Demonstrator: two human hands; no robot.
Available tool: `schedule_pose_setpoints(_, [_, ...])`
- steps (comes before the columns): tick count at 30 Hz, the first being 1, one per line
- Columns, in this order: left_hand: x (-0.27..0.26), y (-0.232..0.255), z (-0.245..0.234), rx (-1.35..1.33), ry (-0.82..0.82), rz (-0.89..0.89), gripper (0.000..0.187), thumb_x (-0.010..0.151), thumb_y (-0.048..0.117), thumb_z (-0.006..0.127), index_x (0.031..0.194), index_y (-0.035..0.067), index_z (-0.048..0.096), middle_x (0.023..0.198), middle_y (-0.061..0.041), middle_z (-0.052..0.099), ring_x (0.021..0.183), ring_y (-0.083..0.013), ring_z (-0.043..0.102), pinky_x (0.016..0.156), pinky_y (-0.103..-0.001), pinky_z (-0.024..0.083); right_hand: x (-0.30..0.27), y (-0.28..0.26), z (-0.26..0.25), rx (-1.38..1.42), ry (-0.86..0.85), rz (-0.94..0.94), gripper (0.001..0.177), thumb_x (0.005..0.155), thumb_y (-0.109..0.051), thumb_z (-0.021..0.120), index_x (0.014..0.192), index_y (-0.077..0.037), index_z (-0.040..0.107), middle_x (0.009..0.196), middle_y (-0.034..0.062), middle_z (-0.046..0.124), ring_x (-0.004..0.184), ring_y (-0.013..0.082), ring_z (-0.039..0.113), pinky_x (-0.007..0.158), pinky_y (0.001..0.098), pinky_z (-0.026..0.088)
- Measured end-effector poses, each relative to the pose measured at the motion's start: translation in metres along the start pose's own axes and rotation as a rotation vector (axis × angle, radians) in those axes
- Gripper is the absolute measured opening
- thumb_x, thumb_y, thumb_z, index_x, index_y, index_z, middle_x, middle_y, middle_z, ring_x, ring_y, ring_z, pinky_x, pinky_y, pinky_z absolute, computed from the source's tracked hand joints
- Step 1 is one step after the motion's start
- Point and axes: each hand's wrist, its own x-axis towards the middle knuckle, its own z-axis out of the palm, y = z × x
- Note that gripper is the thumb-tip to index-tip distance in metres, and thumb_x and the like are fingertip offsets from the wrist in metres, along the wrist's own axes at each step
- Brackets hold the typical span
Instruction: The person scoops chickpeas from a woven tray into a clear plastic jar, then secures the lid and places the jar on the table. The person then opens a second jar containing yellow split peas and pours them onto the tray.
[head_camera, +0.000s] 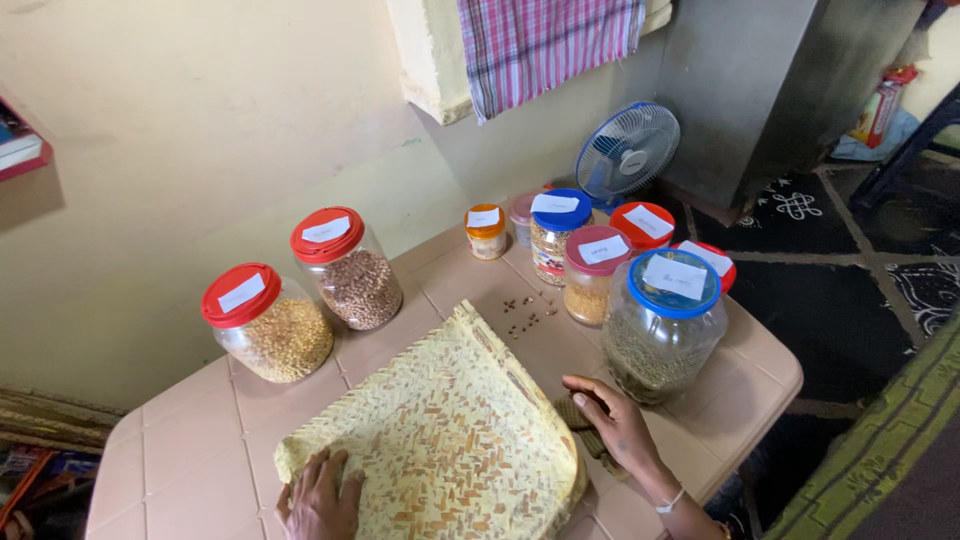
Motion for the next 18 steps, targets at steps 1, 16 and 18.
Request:
schedule_pose_setpoints(1, [-0.003,0.0,0.0,-0.018,0.005,0.006,0.055,0.082,0.052,0.067,0.133,0.031,0.065,0.15,0.002,0.056,0.142,-0.0157,0.049,0.125,-0.053,0.018,-0.002,0.001,-0.002,-0.03,0.009,-0.013,0.035,0.098,-0.022,0.061,0.129,-0.008,0.069,0.125,0.0056,0.076,0.118,0.0152,0.069,0.1,0.0306,0.051])
schedule_pose_setpoints(16, [0.001,0.092,-0.105,-0.449,-0.229,0.092,0.056,0.091,0.039,0.068,0.144,0.023,0.062,0.143,-0.005,0.068,0.072,-0.0329,0.075,0.081,-0.043,0.064,-0.006,-0.017,0.001,-0.283,-0.033,-0.124,0.032,0.095,-0.013,0.064,0.126,-0.013,0.069,0.124,0.0064,0.074,0.11,0.0245,0.071,0.096,0.0373,0.055])
schedule_pose_setpoints(18, [0.002,0.127,-0.125,-0.509,-0.36,0.164,0.058,0.086,0.041,0.066,0.142,0.026,0.061,0.142,-0.003,0.065,0.086,-0.0281,0.08,0.088,-0.043,0.063,-0.006,-0.018,0.002,-0.318,-0.045,-0.152,0.032,0.093,-0.013,0.066,0.125,-0.012,0.07,0.124,0.0068,0.074,0.111,0.0262,0.07,0.097,0.0386,0.054])
